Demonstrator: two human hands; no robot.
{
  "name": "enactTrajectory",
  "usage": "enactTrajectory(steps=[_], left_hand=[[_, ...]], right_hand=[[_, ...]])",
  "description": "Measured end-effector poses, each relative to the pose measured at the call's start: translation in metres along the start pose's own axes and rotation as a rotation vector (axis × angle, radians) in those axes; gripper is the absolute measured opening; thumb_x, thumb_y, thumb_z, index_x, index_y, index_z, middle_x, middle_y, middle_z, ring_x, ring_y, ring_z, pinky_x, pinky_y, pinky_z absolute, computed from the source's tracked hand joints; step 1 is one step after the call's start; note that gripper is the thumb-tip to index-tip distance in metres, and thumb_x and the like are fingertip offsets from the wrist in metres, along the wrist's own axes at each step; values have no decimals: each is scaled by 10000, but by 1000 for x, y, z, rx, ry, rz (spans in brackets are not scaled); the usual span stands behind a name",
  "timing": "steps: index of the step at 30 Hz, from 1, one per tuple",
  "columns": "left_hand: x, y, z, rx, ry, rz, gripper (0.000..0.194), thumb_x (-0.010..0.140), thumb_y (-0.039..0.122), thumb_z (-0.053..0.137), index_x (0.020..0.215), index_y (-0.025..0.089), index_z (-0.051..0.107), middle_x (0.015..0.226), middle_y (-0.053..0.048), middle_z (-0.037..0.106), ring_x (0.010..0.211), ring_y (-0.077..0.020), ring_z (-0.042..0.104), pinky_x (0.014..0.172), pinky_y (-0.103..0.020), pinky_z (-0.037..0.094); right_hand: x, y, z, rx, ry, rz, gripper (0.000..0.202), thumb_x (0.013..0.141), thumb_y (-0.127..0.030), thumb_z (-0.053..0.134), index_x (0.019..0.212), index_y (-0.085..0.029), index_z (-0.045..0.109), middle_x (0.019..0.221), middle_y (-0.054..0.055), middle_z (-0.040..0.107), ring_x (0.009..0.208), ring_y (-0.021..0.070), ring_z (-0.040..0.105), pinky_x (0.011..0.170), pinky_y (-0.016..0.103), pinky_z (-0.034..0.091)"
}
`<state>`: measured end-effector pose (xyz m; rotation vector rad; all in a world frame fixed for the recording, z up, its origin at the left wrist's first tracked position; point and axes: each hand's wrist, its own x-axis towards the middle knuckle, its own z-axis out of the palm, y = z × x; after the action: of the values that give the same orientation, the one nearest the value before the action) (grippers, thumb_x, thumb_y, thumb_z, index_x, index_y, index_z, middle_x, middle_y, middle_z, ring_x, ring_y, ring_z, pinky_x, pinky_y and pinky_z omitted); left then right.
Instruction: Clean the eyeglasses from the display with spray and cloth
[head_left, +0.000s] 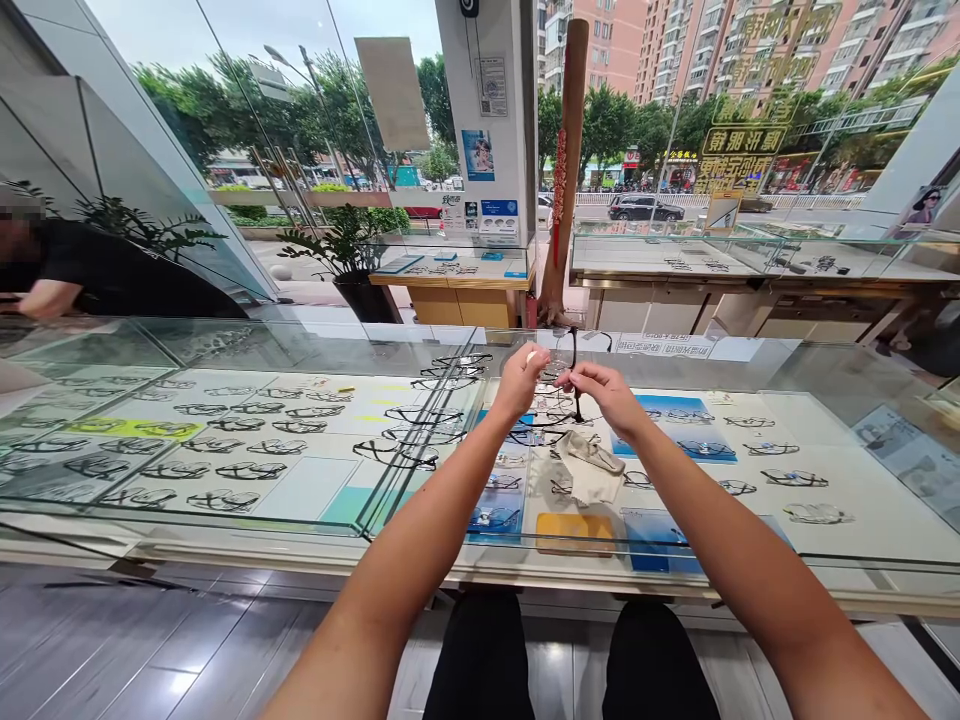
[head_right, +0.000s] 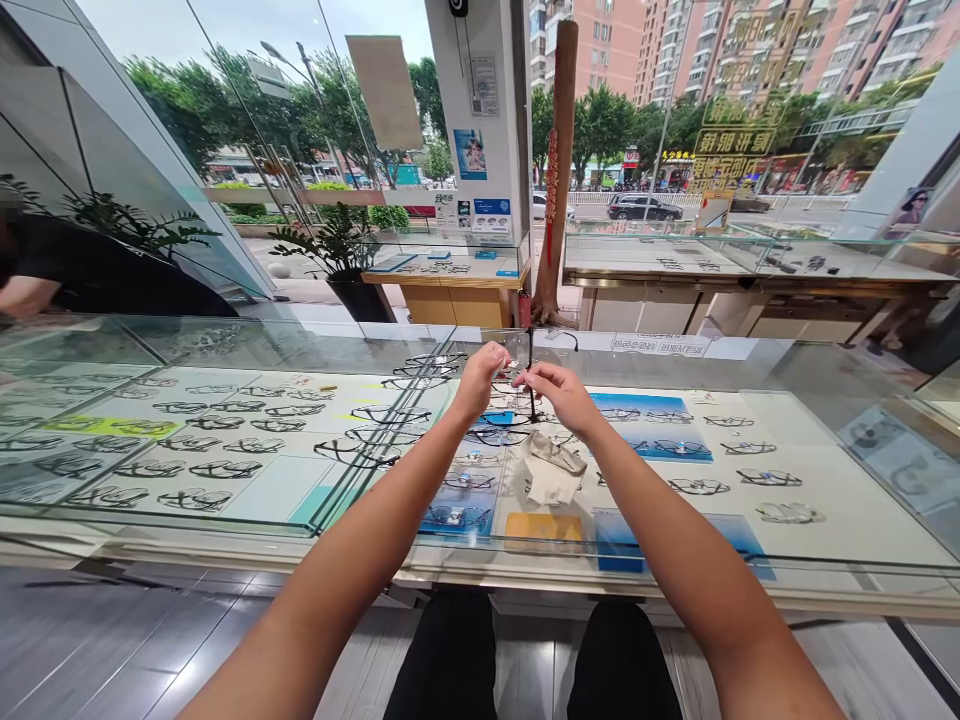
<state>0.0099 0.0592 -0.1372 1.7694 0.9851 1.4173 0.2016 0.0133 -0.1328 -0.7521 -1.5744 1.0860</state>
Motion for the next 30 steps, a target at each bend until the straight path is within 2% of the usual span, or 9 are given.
enactTrajectory(steps=[4, 8, 13, 18, 21, 24, 30], left_hand=[[-9, 5, 4, 124, -140, 12, 465, 956, 669, 579, 814, 228, 537, 831, -21, 589, 834, -217, 545, 802, -339, 438], [-14, 8, 9, 97, -231, 20, 433, 983, 635, 541, 830, 230, 533, 899, -37, 642, 913, -243, 590, 850, -351, 438], [-14, 12, 9, 131, -205, -24, 489, 979, 696, 548, 827, 233, 520, 843, -13, 592, 850, -225, 542, 781, -340, 381], [-14, 12, 10, 93, -219, 12, 485, 999, 679, 521, 820, 228, 518, 866, -25, 631, 893, -235, 587, 814, -352, 408], [-14, 11, 10, 129, -201, 8, 468, 1001, 661, 552, 823, 230, 515, 861, -19, 615, 876, -231, 575, 792, -342, 406], [-14, 11, 9, 142, -203, 61, 462, 1010, 647, 549, 815, 230, 506, 846, -19, 596, 870, -229, 565, 805, -345, 415], [-15, 14, 10, 185, -163, 91, 496, 1011, 689, 560, 831, 228, 525, 880, -35, 620, 894, -243, 577, 816, -352, 417]], right_hand=[[4, 3, -5, 70, 162, 7, 418, 865, -685, 791, 867, -267, 792, 1042, 64, 824, 941, 228, 674, 833, 370, 540], [6, 4, -7, 103, 195, 18, 428, 854, -686, 802, 834, -261, 746, 1038, 64, 822, 955, 233, 701, 840, 379, 568], [6, 4, -6, 81, 205, 14, 445, 853, -705, 788, 822, -266, 725, 1032, 66, 814, 960, 238, 694, 841, 385, 566], [5, 4, -5, 105, 202, 19, 422, 840, -673, 806, 798, -263, 712, 1030, 54, 807, 957, 223, 675, 857, 367, 546], [5, 3, -5, 101, 206, 26, 429, 837, -682, 804, 807, -265, 707, 1030, 56, 810, 950, 225, 668, 860, 373, 549], [5, 3, -5, 97, 199, 32, 435, 844, -686, 797, 815, -264, 698, 1048, 57, 811, 961, 226, 677, 868, 376, 553], [4, 1, -4, 160, 191, 35, 419, 827, -669, 832, 831, -265, 722, 1041, 54, 811, 967, 225, 676, 861, 368, 544]])
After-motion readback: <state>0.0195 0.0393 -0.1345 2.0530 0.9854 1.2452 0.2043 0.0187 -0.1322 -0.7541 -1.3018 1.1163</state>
